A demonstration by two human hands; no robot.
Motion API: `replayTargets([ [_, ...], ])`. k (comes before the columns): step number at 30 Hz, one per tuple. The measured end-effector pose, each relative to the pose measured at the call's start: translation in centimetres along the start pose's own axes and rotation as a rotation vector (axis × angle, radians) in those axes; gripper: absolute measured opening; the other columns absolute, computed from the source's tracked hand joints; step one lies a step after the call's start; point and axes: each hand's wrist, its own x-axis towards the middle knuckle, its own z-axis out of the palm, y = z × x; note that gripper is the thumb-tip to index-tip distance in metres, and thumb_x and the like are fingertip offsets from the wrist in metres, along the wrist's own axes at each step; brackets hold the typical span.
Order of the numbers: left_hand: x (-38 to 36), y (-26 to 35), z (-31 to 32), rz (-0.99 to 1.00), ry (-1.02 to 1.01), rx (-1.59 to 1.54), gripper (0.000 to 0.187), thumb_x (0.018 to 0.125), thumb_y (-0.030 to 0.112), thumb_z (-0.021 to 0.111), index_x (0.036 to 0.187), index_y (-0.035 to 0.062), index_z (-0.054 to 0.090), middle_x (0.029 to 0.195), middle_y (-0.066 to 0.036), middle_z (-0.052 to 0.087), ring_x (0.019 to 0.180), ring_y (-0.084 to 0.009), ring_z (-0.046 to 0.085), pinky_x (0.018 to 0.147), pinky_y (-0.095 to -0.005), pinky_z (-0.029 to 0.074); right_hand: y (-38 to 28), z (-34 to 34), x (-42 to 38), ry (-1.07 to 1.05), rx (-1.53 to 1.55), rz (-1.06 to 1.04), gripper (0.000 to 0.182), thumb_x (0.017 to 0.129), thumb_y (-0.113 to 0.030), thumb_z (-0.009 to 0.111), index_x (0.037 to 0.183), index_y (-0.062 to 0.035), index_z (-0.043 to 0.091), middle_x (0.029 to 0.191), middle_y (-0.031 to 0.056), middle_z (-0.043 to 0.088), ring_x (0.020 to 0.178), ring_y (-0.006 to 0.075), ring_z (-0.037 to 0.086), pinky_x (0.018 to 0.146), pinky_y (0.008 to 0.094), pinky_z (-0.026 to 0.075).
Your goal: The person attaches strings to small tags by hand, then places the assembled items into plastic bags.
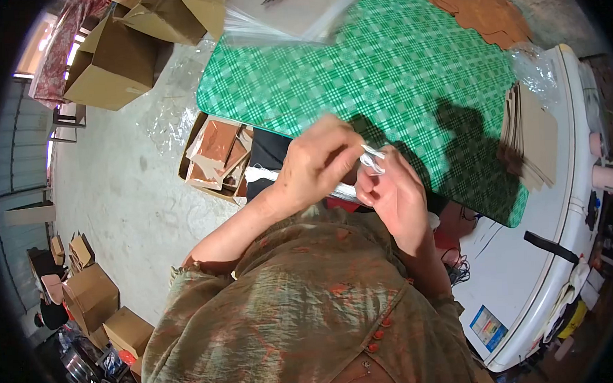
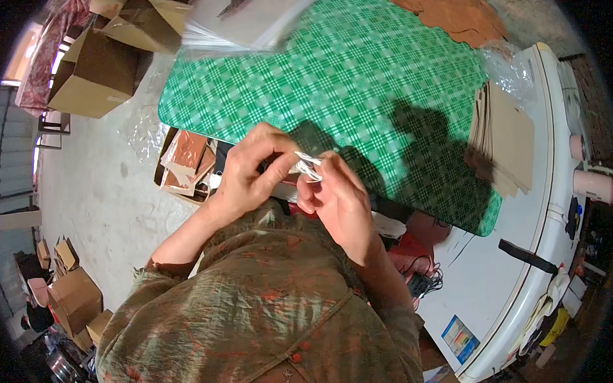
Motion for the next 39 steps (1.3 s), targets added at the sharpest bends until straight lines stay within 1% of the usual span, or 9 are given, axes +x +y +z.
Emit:
replayTargets([
  [9, -0.9, 1.3, -0.8, 0.318, -0.074, 0.267, 0.031, 0.076, -0.003, 0.073, 0.106, 0.0019, 0.067, 0.095, -0.011, 0.065, 0.077, -0.0240, 0.067, 0.062, -0.0320, 0.055, -0.1, -0.2, 0.6, 0.123, -0.177, 0.068, 0.016, 0.105, -0.024, 0.048, 0.099, -0.0093, 0.049, 0.065, -0.0010, 0.045, 0.047, 0.0056, 0.032, 0.043, 0.0214, 0.025],
  [14, -0.7, 1.8, -0.3, 0.073, -0.113, -0.026, 0.019, 0.081, -0.003, 0.072, 0.100, 0.0004, 0.070, 0.094, -0.011, 0.067, 0.081, -0.0232, 0.068, 0.066, -0.0312, 0.056, 0.7, -0.1, 0.5, 0.129, -0.169, 0.081, 0.005, 0.101, -0.004, 0.047, 0.104, -0.0079, 0.046, 0.074, -0.0006, 0.049, 0.052, 0.0053, 0.039, 0.046, 0.0215, 0.027],
  [23, 1.4, -0.1, -1.0, -0.368, -0.420, -0.500, 0.008, 0.082, 0.001, 0.067, 0.088, 0.0033, 0.063, 0.080, -0.004, 0.060, 0.072, -0.0112, 0.059, 0.063, -0.0279, 0.048, 1.0, -1.6, -0.1, 0.024, -0.203, 0.139, 0.017, 0.106, -0.021, 0.044, 0.114, -0.0064, 0.050, 0.091, 0.0039, 0.057, 0.073, 0.0121, 0.051, 0.067, 0.0287, 0.042],
  [27, 6.9, -3.5, -2.4, -0.253, -0.325, -0.247, 0.003, 0.086, 0.000, 0.061, 0.086, 0.0029, 0.059, 0.081, 0.001, 0.058, 0.077, -0.0058, 0.053, 0.067, -0.0248, 0.046, 1.4, -2.0, -0.8, -0.061, -0.195, 0.192, 0.024, 0.107, -0.022, 0.040, 0.120, -0.0040, 0.050, 0.110, 0.0119, 0.060, 0.089, 0.0181, 0.060, 0.072, 0.0304, 0.048],
  [31, 17.3, -8.8, -4.7, -0.288, -0.123, -0.093, 0.004, 0.092, 0.010, 0.056, 0.091, 0.0069, 0.058, 0.083, -0.001, 0.062, 0.080, -0.0098, 0.059, 0.071, -0.0307, 0.050, 3.8, -5.5, -0.9, -0.231, -0.750, 0.166, 0.021, 0.104, -0.018, 0.049, 0.117, -0.0023, 0.054, 0.110, 0.0049, 0.059, 0.094, 0.0113, 0.058, 0.076, 0.0281, 0.050],
  [32, 20.3, -11.0, -5.8, 0.042, -0.060, 0.121, 0.015, 0.093, 0.009, 0.057, 0.107, 0.0057, 0.062, 0.088, -0.001, 0.061, 0.077, -0.0080, 0.058, 0.066, -0.0259, 0.049, 4.1, -5.8, -1.1, -0.202, -0.742, 0.233, 0.019, 0.103, -0.016, 0.050, 0.115, -0.0016, 0.055, 0.112, 0.0054, 0.059, 0.095, 0.0120, 0.058, 0.078, 0.0288, 0.050],
  [36, 26.6, -15.4, -7.6, -0.118, 0.192, 0.117, 0.028, 0.094, 0.010, 0.058, 0.121, 0.0059, 0.063, 0.102, -0.007, 0.064, 0.079, -0.0119, 0.063, 0.065, -0.0264, 0.052, 3.5, -5.2, -1.4, -0.037, -0.999, 0.172, 0.019, 0.097, -0.013, 0.057, 0.111, -0.0003, 0.057, 0.111, 0.0122, 0.063, 0.105, 0.0208, 0.062, 0.087, 0.0338, 0.049],
  [37, 26.5, -14.8, -7.6, -0.166, 0.244, 0.098, 0.029, 0.094, 0.011, 0.058, 0.122, 0.0058, 0.063, 0.104, -0.007, 0.064, 0.080, -0.0123, 0.063, 0.065, -0.0263, 0.052, 4.8, -7.1, -1.4, 0.011, -1.142, -0.024, 0.020, 0.095, -0.021, 0.061, 0.109, -0.0072, 0.060, 0.091, 0.0090, 0.067, 0.083, 0.0196, 0.064, 0.074, 0.0349, 0.050],
  [39, 23.7, -13.3, -7.0, -0.221, 0.145, 0.018, 0.028, 0.095, 0.011, 0.058, 0.121, 0.0053, 0.064, 0.101, -0.006, 0.065, 0.080, -0.0107, 0.063, 0.065, -0.0254, 0.052, 5.7, -10.1, -1.6, 0.142, -1.316, -0.004, 0.018, 0.095, -0.021, 0.059, 0.108, -0.0085, 0.061, 0.094, 0.0127, 0.068, 0.087, 0.0280, 0.067, 0.076, 0.0386, 0.051],
])
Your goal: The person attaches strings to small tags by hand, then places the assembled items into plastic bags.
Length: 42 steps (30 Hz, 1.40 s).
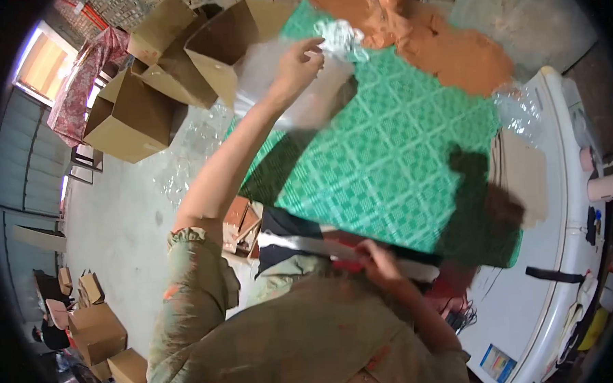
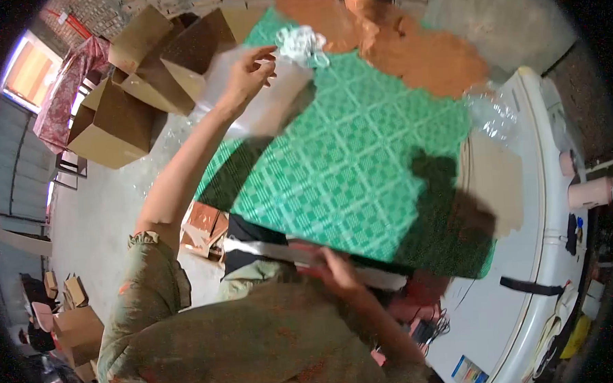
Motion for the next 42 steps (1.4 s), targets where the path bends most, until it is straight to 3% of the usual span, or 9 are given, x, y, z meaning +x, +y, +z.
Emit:
replayTargets([
  [4, -10.6, 2.4, -0.9, -0.162, -0.430, -0.138, 0.023, 0.097, 0.015, 0.060, 0.116, 0.0041, 0.067, 0.092, -0.003, 0.068, 0.078, -0.0078, 0.062, 0.065, -0.0251, 0.052, 6.5, -0.5, 0.6, 0.044, -0.316, -0.038, 0.018, 0.095, -0.023, 0.057, 0.105, -0.0094, 0.063, 0.097, 0.0170, 0.067, 0.093, 0.0373, 0.064, 0.078, 0.0435, 0.050],
  [8, -21.2, 6.4, -2.7, -0.392, -0.801, -0.092, 0.020, 0.097, 0.020, 0.063, 0.105, 0.0030, 0.072, 0.087, -0.003, 0.071, 0.078, -0.0078, 0.064, 0.065, -0.0238, 0.050, 5.6, -1.7, 1.2, -0.014, -0.241, 0.063, 0.020, 0.095, -0.024, 0.055, 0.100, -0.0069, 0.065, 0.092, 0.0164, 0.066, 0.088, 0.0368, 0.063, 0.076, 0.0438, 0.048],
  [10, -25.6, 4.0, -2.9, -0.156, -0.848, -0.050, 0.020, 0.096, 0.018, 0.064, 0.107, 0.0025, 0.072, 0.091, -0.006, 0.072, 0.078, -0.0114, 0.066, 0.066, -0.0264, 0.051, 6.1, -1.4, 1.6, -0.072, -0.302, 0.080, 0.027, 0.097, -0.030, 0.051, 0.106, -0.0101, 0.066, 0.094, 0.0177, 0.067, 0.089, 0.0374, 0.065, 0.078, 0.0444, 0.049],
  [15, -30.4, 0.6, -2.8, -0.312, -0.660, 0.174, 0.016, 0.091, 0.013, 0.067, 0.101, 0.0021, 0.071, 0.093, -0.014, 0.072, 0.082, -0.0285, 0.069, 0.072, -0.0375, 0.054, 6.5, 0.2, 3.0, -0.192, -0.283, 0.049, 0.019, 0.091, -0.026, 0.061, 0.094, -0.0083, 0.066, 0.091, 0.0162, 0.068, 0.086, 0.0348, 0.066, 0.076, 0.0436, 0.051],
  [18, -31.2, -0.8, -2.6, -0.345, -0.620, 0.275, 0.015, 0.090, 0.011, 0.066, 0.101, 0.0026, 0.071, 0.094, -0.016, 0.071, 0.084, -0.0337, 0.068, 0.073, -0.0411, 0.053, 6.4, 0.8, 3.7, -0.039, -0.315, -0.078, 0.020, 0.091, -0.026, 0.061, 0.093, -0.0074, 0.067, 0.084, 0.0145, 0.067, 0.077, 0.0333, 0.064, 0.070, 0.0420, 0.050],
  [22, -31.9, -3.8, -1.1, -0.170, -0.574, 0.347, 0.015, 0.088, 0.011, 0.067, 0.100, 0.0040, 0.072, 0.090, -0.013, 0.072, 0.080, -0.0284, 0.069, 0.071, -0.0360, 0.054, 3.9, -0.6, 3.2, -0.046, -0.269, 0.097, 0.020, 0.092, -0.021, 0.063, 0.097, -0.0027, 0.069, 0.078, 0.0094, 0.065, 0.071, 0.0183, 0.059, 0.067, 0.0317, 0.046],
  [27, -31.3, -5.6, 2.0, -0.182, -0.708, 0.422, 0.019, 0.086, 0.019, 0.064, 0.092, 0.0022, 0.071, 0.089, -0.019, 0.068, 0.085, -0.0380, 0.066, 0.073, -0.0446, 0.052, 3.4, -1.1, 2.4, -0.029, -0.147, 0.156, 0.020, 0.093, -0.020, 0.063, 0.099, -0.0017, 0.070, 0.077, 0.0036, 0.065, 0.070, 0.0099, 0.057, 0.065, 0.0270, 0.045],
  [32, -32.0, -6.1, 3.4, -0.140, -0.691, 0.417, 0.025, 0.086, 0.025, 0.064, 0.084, 0.0009, 0.070, 0.094, -0.024, 0.066, 0.091, -0.0417, 0.064, 0.077, -0.0493, 0.052, 3.4, -1.1, 2.1, 0.002, -0.144, 0.153, 0.018, 0.094, -0.018, 0.063, 0.098, -0.0023, 0.071, 0.075, 0.0024, 0.065, 0.068, 0.0097, 0.055, 0.064, 0.0261, 0.044],
  [42, -31.3, -6.5, 3.7, -0.169, -0.778, 0.524, 0.031, 0.091, 0.032, 0.063, 0.108, 0.0068, 0.067, 0.095, -0.024, 0.066, 0.091, -0.0416, 0.064, 0.078, -0.0496, 0.051, 4.1, -0.1, 2.7, 0.034, -0.202, 0.011, 0.016, 0.093, -0.016, 0.062, 0.100, -0.0043, 0.068, 0.076, 0.0047, 0.063, 0.068, 0.0125, 0.055, 0.063, 0.0289, 0.045],
])
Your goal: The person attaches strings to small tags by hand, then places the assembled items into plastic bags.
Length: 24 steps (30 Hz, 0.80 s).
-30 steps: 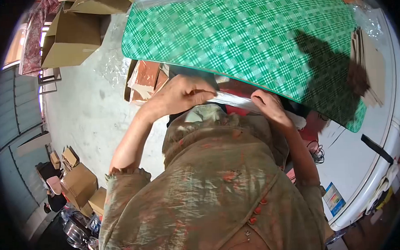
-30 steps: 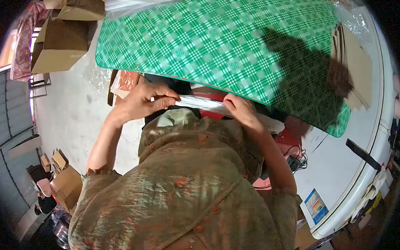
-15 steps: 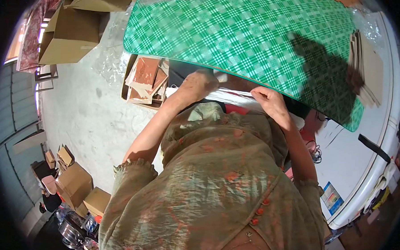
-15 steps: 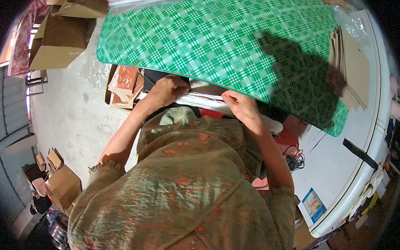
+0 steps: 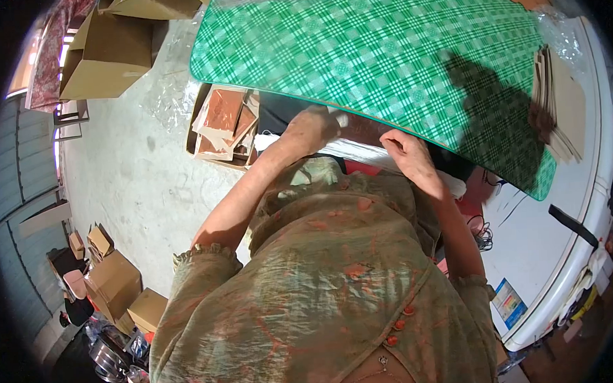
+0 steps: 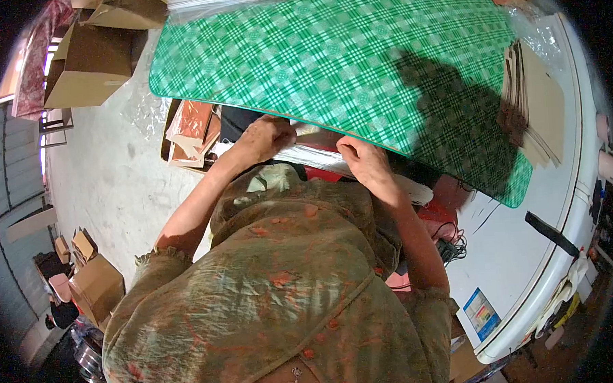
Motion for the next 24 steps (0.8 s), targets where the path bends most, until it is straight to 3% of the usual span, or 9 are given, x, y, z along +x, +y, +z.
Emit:
replayTargets([
  [3, 0.3, -0.3, 0.9, 0.057, 0.025, 0.070, 0.029, 0.090, 0.034, 0.064, 0.101, 0.0073, 0.071, 0.096, -0.022, 0.067, 0.090, -0.0403, 0.065, 0.078, -0.0479, 0.051, -0.5, 0.4, 0.3, -0.034, -0.012, 0.007, 0.021, 0.093, -0.024, 0.060, 0.100, -0.0073, 0.068, 0.084, 0.0154, 0.067, 0.076, 0.0304, 0.064, 0.070, 0.0390, 0.049],
  [6, 0.0, 0.3, 0.6, 0.065, 0.102, -0.023, 0.026, 0.089, 0.032, 0.065, 0.091, 0.0075, 0.074, 0.092, -0.019, 0.068, 0.090, -0.0377, 0.065, 0.079, -0.0459, 0.051, -0.9, 0.4, 0.5, -0.062, -0.034, 0.024, 0.021, 0.092, -0.024, 0.060, 0.101, -0.0077, 0.069, 0.086, 0.0156, 0.068, 0.077, 0.0307, 0.066, 0.071, 0.0395, 0.050],
  [9, -0.1, 0.5, -0.1, -0.019, 0.104, -0.134, 0.021, 0.086, 0.028, 0.068, 0.084, 0.0083, 0.076, 0.086, -0.015, 0.070, 0.087, -0.0350, 0.066, 0.079, -0.0446, 0.051, -0.5, 0.6, 0.5, -0.040, -0.018, 0.034, 0.019, 0.093, -0.019, 0.062, 0.103, -0.0052, 0.069, 0.081, 0.0098, 0.066, 0.072, 0.0188, 0.061, 0.066, 0.0325, 0.048],
  [15, -0.9, 0.0, 0.0, -0.033, 0.160, -0.306, 0.010, 0.084, 0.016, 0.072, 0.087, 0.0073, 0.076, 0.084, -0.012, 0.071, 0.080, -0.0279, 0.068, 0.074, -0.0386, 0.053, -1.4, 1.3, 1.1, -0.071, 0.058, 0.037, 0.022, 0.095, -0.021, 0.059, 0.106, -0.0043, 0.069, 0.086, 0.0106, 0.069, 0.078, 0.0186, 0.063, 0.072, 0.0319, 0.049],
  [18, -1.2, -0.1, 0.0, -0.043, 0.124, -0.316, 0.008, 0.086, 0.010, 0.073, 0.091, 0.0039, 0.074, 0.086, -0.009, 0.072, 0.078, -0.0207, 0.069, 0.070, -0.0322, 0.053, -2.0, 2.2, 1.6, -0.082, 0.157, -0.011, 0.021, 0.095, -0.023, 0.058, 0.101, -0.0061, 0.068, 0.083, 0.0155, 0.068, 0.072, 0.0290, 0.065, 0.067, 0.0386, 0.049],
  [24, -1.5, -0.1, 0.0, -0.062, 0.141, -0.399, 0.010, 0.086, 0.011, 0.073, 0.093, 0.0044, 0.075, 0.087, -0.010, 0.072, 0.078, -0.0217, 0.069, 0.070, -0.0323, 0.054, -1.3, 3.3, 2.6, -0.046, 0.081, -0.097, 0.019, 0.095, -0.020, 0.058, 0.099, -0.0051, 0.067, 0.079, 0.0136, 0.067, 0.069, 0.0249, 0.063, 0.064, 0.0374, 0.048],
])
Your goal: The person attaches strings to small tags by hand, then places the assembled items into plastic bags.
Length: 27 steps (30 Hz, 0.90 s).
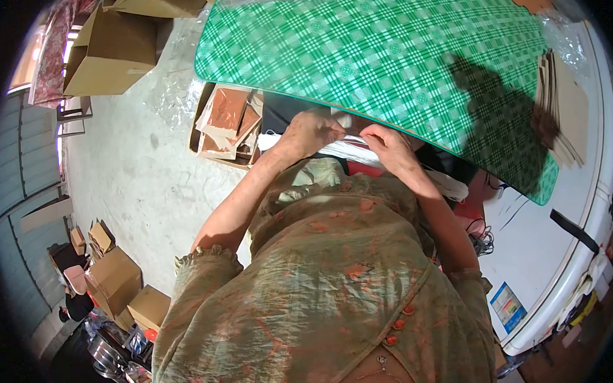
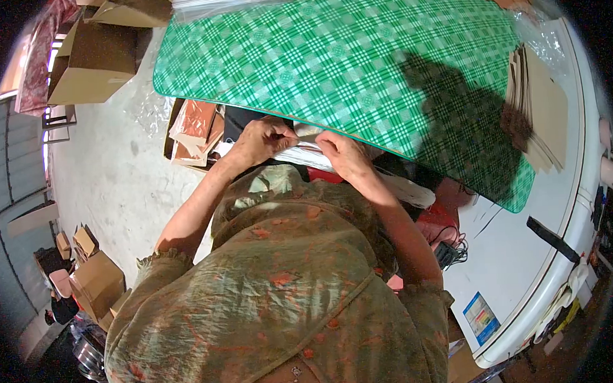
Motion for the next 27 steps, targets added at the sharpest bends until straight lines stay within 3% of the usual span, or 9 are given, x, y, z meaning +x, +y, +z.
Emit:
replayTargets([
  [5, -0.5, 0.5, -0.5, 0.006, 0.049, -0.101, 0.012, 0.086, 0.014, 0.072, 0.095, 0.0066, 0.076, 0.086, -0.012, 0.073, 0.078, -0.0234, 0.070, 0.071, -0.0344, 0.053, -0.5, -0.1, -0.3, -0.021, 0.121, 0.033, 0.017, 0.094, -0.019, 0.060, 0.098, -0.0041, 0.067, 0.077, 0.0119, 0.066, 0.068, 0.0225, 0.062, 0.063, 0.0363, 0.048],
  [9, -0.6, 0.7, -0.7, -0.037, 0.022, -0.079, 0.011, 0.087, 0.010, 0.073, 0.094, 0.0028, 0.075, 0.090, -0.009, 0.072, 0.080, -0.0183, 0.068, 0.071, -0.0300, 0.053, -1.4, -0.6, -0.4, -0.073, 0.138, 0.107, 0.016, 0.093, -0.017, 0.062, 0.100, -0.0038, 0.066, 0.078, 0.0108, 0.067, 0.069, 0.0204, 0.061, 0.064, 0.0344, 0.048],
  [15, -0.9, 2.0, -1.6, 0.030, 0.022, -0.005, 0.011, 0.088, 0.010, 0.071, 0.094, 0.0015, 0.073, 0.090, -0.009, 0.072, 0.079, -0.0185, 0.068, 0.070, -0.0304, 0.053, -3.0, -0.2, -0.4, 0.051, 0.161, -0.051, 0.014, 0.093, -0.013, 0.063, 0.101, -0.0012, 0.065, 0.079, 0.0084, 0.066, 0.071, 0.0178, 0.060, 0.065, 0.0341, 0.049],
  [18, -1.2, 3.6, -2.4, 0.050, 0.011, 0.034, 0.012, 0.090, 0.012, 0.069, 0.094, 0.0008, 0.071, 0.088, -0.011, 0.071, 0.079, -0.0225, 0.068, 0.069, -0.0327, 0.053, -4.3, -0.3, -0.6, -0.023, 0.305, -0.149, 0.013, 0.095, -0.012, 0.061, 0.100, -0.0001, 0.064, 0.078, 0.0073, 0.065, 0.070, 0.0149, 0.058, 0.064, 0.0333, 0.048],
  [21, -1.8, 4.6, -3.0, 0.109, -0.071, 0.137, 0.017, 0.092, 0.016, 0.067, 0.096, 0.0005, 0.069, 0.086, -0.012, 0.070, 0.080, -0.0268, 0.068, 0.069, -0.0347, 0.052, -7.1, -2.3, -1.3, -0.299, 0.319, 0.109, 0.012, 0.096, -0.011, 0.061, 0.098, 0.0005, 0.063, 0.077, 0.0061, 0.064, 0.068, 0.0123, 0.057, 0.061, 0.0315, 0.048],
  [23, -2.3, 5.7, -3.4, 0.114, -0.199, 0.151, 0.019, 0.093, 0.019, 0.066, 0.096, 0.0004, 0.068, 0.085, -0.013, 0.070, 0.080, -0.0291, 0.068, 0.069, -0.0355, 0.052, -8.0, -2.9, -2.0, -0.196, 0.308, -0.001, 0.012, 0.096, -0.011, 0.061, 0.096, 0.0010, 0.062, 0.075, 0.0058, 0.062, 0.066, 0.0117, 0.056, 0.060, 0.0303, 0.047],
  [26, -3.2, 9.1, -4.1, 0.167, -0.244, -0.133, 0.017, 0.096, 0.016, 0.059, 0.093, 0.0015, 0.066, 0.083, -0.013, 0.069, 0.077, -0.0309, 0.068, 0.068, -0.0405, 0.051, -10.1, -4.7, -2.7, -0.014, 0.195, -0.142, 0.009, 0.095, -0.007, 0.061, 0.095, 0.0014, 0.062, 0.074, 0.0066, 0.060, 0.066, 0.0124, 0.055, 0.061, 0.0296, 0.046],
  [27, -3.4, 10.4, -4.5, 0.158, -0.242, -0.215, 0.016, 0.095, 0.017, 0.062, 0.092, 0.0015, 0.067, 0.084, -0.012, 0.070, 0.076, -0.0277, 0.069, 0.066, -0.0371, 0.051, -10.8, -5.3, -2.9, 0.022, 0.232, -0.150, 0.008, 0.095, -0.006, 0.060, 0.095, 0.0013, 0.062, 0.075, 0.0074, 0.061, 0.067, 0.0127, 0.055, 0.062, 0.0297, 0.046],
])
